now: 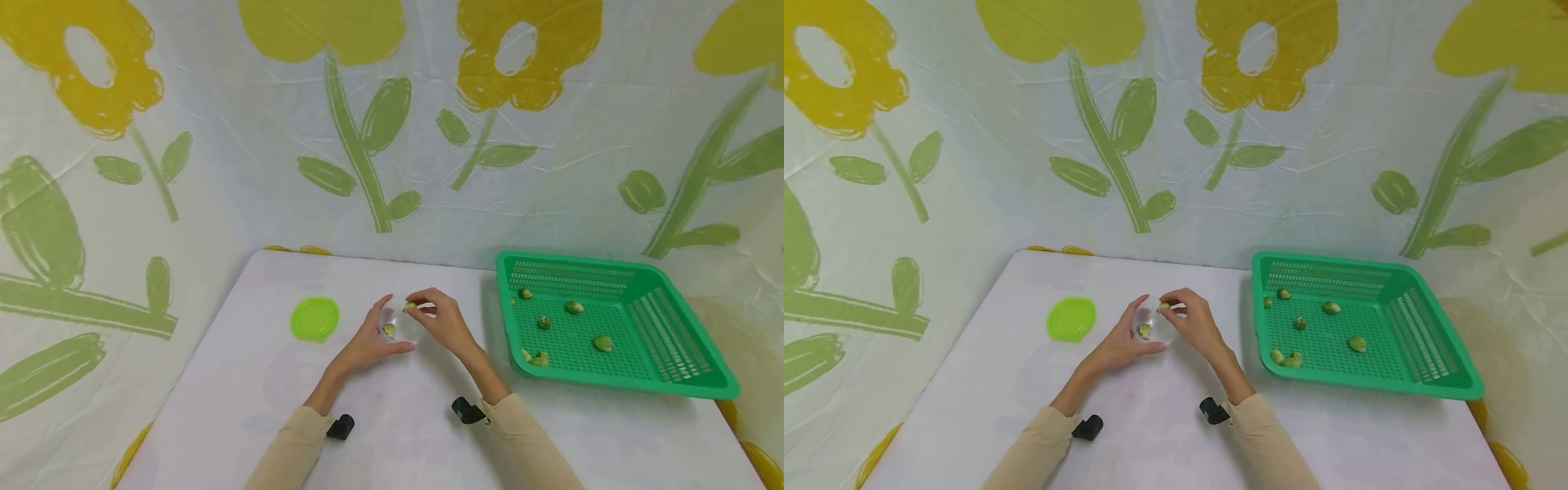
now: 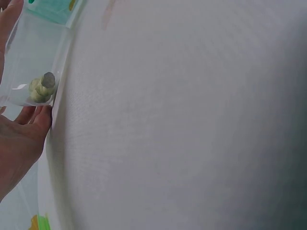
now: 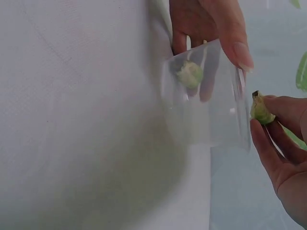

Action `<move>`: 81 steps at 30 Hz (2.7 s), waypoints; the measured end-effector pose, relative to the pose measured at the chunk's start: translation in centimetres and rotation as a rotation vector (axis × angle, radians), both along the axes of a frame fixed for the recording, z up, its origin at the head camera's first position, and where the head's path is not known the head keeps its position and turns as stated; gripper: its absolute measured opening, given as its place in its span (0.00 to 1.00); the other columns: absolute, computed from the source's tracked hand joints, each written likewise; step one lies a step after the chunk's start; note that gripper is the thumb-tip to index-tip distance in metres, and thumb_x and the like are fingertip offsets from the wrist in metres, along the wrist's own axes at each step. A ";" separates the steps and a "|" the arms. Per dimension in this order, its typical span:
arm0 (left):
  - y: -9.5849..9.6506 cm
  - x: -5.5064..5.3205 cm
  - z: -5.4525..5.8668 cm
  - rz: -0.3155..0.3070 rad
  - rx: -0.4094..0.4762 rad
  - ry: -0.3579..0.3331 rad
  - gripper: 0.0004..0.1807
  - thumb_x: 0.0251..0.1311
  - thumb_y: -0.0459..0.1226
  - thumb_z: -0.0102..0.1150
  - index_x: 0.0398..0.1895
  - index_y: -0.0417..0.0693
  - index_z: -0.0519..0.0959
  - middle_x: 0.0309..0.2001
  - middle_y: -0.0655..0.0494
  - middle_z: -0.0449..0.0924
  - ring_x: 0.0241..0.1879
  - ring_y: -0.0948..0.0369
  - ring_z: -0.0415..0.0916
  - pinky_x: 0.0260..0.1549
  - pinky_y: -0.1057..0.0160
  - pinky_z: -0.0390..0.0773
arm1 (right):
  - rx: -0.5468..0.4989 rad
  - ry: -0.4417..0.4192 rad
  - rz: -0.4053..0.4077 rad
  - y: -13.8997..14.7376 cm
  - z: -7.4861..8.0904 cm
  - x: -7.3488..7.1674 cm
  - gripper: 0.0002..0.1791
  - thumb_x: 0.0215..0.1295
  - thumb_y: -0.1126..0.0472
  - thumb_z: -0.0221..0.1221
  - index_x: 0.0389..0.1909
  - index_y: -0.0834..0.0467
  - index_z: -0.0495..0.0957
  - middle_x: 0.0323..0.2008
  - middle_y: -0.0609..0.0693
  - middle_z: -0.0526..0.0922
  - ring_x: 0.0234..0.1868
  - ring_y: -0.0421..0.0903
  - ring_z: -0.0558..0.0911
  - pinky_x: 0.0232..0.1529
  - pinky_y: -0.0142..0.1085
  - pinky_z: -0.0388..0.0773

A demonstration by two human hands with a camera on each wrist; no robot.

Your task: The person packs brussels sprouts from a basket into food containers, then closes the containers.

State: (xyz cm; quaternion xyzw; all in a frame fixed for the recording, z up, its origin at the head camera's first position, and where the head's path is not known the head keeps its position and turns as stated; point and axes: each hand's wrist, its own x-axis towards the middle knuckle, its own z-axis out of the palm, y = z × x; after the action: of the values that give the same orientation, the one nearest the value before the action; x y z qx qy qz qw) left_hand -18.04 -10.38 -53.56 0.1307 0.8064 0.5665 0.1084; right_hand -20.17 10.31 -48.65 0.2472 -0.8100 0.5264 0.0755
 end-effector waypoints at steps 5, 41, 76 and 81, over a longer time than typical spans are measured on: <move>0.0 -0.3 -0.1 -0.010 -0.006 0.004 0.62 0.51 0.56 0.79 0.83 0.67 0.46 0.80 0.52 0.49 0.77 0.54 0.51 0.71 0.40 0.58 | 0.067 0.019 0.026 -0.4 -0.5 0.0 0.12 0.64 0.70 0.69 0.48 0.68 0.84 0.45 0.58 0.85 0.47 0.55 0.85 0.45 0.45 0.85; -0.2 -0.1 -0.2 -0.019 0.017 0.023 0.61 0.54 0.48 0.80 0.83 0.63 0.47 0.80 0.44 0.48 0.79 0.51 0.48 0.73 0.40 0.53 | 0.456 0.026 0.194 -2.4 -0.1 -0.2 0.07 0.61 0.77 0.66 0.41 0.71 0.83 0.39 0.60 0.86 0.44 0.56 0.85 0.47 0.46 0.82; -0.1 -0.1 -0.3 -0.019 0.022 0.014 0.61 0.54 0.49 0.79 0.84 0.62 0.45 0.80 0.46 0.46 0.79 0.51 0.45 0.72 0.37 0.53 | 0.462 0.052 0.142 -1.9 1.2 0.6 0.07 0.64 0.74 0.66 0.43 0.70 0.84 0.41 0.60 0.87 0.45 0.57 0.85 0.49 0.49 0.82; 0.0 0.1 0.0 -0.005 0.014 0.004 0.61 0.54 0.49 0.79 0.83 0.65 0.46 0.79 0.44 0.51 0.78 0.50 0.49 0.71 0.38 0.54 | 0.435 0.061 0.157 -1.1 1.8 0.9 0.08 0.65 0.73 0.66 0.44 0.70 0.84 0.40 0.60 0.87 0.44 0.57 0.86 0.48 0.49 0.83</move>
State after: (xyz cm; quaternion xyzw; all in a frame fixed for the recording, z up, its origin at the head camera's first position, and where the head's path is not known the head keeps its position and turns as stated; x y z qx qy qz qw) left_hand -17.94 -10.42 -53.58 0.1346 0.8023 0.5715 0.1076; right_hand -19.31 9.25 -46.85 0.3354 -0.8801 0.3359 0.0037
